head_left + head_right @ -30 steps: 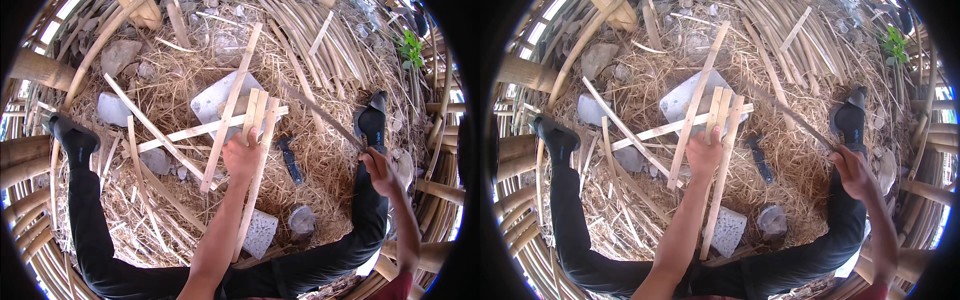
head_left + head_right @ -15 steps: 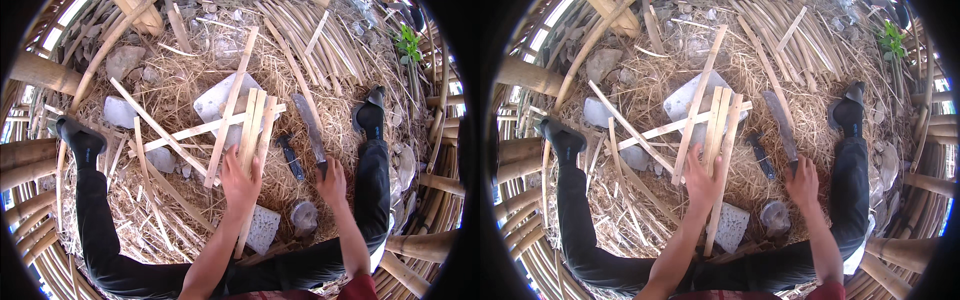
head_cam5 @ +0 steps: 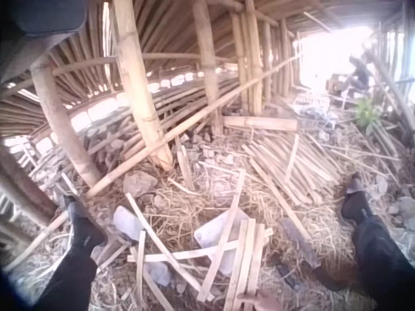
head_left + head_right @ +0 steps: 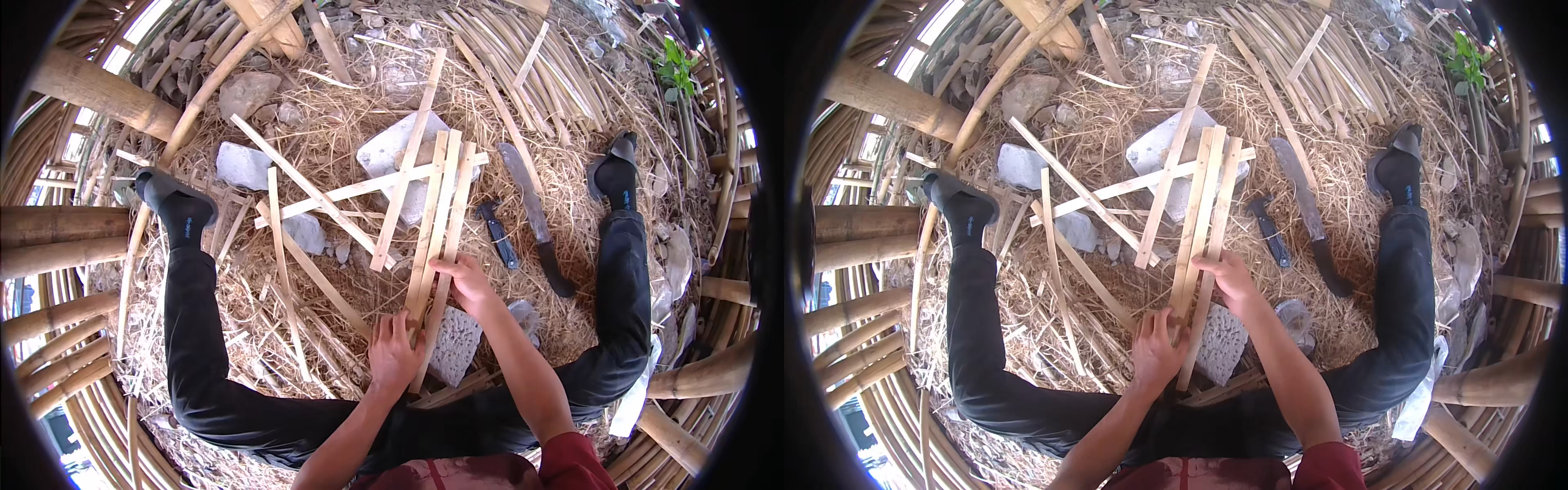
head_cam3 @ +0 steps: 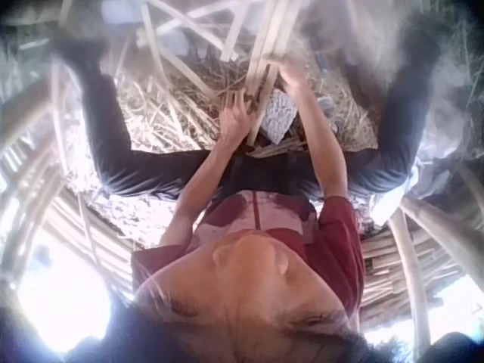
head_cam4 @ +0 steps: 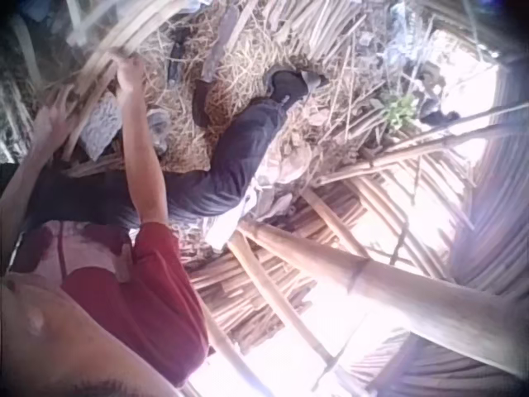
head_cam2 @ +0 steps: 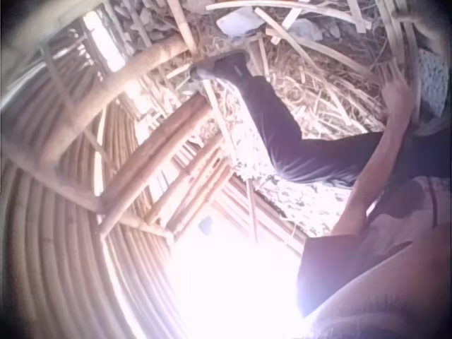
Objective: The person aligns thin wooden strips on a straw-covered ground to form a lattice structure, using stones to hold them in place and a hammer to secure the joints with nails.
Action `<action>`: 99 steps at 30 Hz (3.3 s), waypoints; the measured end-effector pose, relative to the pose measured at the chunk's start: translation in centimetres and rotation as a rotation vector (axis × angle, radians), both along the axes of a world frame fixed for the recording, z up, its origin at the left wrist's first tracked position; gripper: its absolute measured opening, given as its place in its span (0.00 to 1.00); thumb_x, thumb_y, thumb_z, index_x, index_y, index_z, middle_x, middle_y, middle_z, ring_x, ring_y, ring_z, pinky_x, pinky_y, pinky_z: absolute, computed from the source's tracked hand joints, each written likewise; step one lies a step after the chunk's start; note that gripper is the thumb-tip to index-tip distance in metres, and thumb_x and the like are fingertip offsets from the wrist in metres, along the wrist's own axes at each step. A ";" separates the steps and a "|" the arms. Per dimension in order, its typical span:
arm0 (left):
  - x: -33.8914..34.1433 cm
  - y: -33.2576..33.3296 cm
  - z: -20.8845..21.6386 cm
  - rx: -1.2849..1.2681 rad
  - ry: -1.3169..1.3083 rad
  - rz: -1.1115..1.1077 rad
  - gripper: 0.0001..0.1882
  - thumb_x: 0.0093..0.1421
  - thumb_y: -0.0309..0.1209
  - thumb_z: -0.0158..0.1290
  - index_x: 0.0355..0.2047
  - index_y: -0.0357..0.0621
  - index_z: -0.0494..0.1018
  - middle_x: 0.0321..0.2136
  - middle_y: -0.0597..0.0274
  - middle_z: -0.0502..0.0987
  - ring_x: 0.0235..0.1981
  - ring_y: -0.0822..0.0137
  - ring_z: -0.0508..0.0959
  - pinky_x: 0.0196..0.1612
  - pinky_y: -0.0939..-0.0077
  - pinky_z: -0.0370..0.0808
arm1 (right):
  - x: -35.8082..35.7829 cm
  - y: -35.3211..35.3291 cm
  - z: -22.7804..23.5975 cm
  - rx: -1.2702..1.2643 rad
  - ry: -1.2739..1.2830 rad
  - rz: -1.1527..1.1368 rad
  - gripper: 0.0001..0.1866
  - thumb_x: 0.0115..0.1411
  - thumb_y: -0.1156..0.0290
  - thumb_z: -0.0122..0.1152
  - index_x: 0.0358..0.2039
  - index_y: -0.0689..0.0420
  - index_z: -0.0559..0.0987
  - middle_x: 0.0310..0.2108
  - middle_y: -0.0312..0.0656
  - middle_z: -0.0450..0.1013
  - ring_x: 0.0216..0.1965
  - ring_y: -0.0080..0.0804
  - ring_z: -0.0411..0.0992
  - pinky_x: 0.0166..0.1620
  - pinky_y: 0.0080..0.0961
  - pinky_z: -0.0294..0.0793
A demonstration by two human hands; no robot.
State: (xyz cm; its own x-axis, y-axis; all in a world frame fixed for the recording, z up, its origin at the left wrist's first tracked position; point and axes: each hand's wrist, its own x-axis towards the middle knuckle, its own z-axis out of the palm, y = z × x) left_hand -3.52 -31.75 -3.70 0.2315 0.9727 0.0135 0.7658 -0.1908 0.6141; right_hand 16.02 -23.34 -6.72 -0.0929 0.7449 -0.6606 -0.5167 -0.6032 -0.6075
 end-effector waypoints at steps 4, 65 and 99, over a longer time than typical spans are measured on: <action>-0.1 -0.1 -0.7 -0.077 -0.021 0.062 0.27 0.55 0.32 0.64 0.53 0.37 0.69 0.42 0.44 0.73 0.43 0.42 0.78 0.47 0.51 0.77 | 0.0 -0.6 0.6 0.038 0.034 -0.009 0.17 0.63 0.68 0.70 0.49 0.64 0.81 0.42 0.43 0.81 0.42 0.32 0.81 0.46 0.35 0.81; 2.3 9.7 1.9 -0.409 -0.208 0.106 0.08 0.68 0.31 0.55 0.38 0.38 0.79 0.31 0.42 0.81 0.35 0.38 0.82 0.36 0.52 0.78 | 6.3 -9.9 7.5 0.027 -1.691 0.421 0.26 0.65 0.61 0.67 0.55 0.67 0.76 0.42 0.56 0.80 0.42 0.54 0.80 0.43 0.42 0.79; -2.8 -2.5 -1.5 -0.651 -0.390 0.232 0.11 0.71 0.33 0.56 0.45 0.37 0.71 0.31 0.58 0.76 0.30 0.68 0.75 0.34 0.72 0.74 | 2.3 8.7 1.9 0.443 -0.913 0.080 0.17 0.70 0.64 0.58 0.52 0.60 0.80 0.37 0.51 0.82 0.38 0.42 0.81 0.45 0.37 0.77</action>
State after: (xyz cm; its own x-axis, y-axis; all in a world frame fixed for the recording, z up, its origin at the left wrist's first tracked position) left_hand -6.32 -34.29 -5.19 0.1176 0.8359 -0.5361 0.4483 0.4370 0.7798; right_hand 18.35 -14.69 -4.81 0.2483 0.9536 -0.1706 0.2885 -0.2409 -0.9267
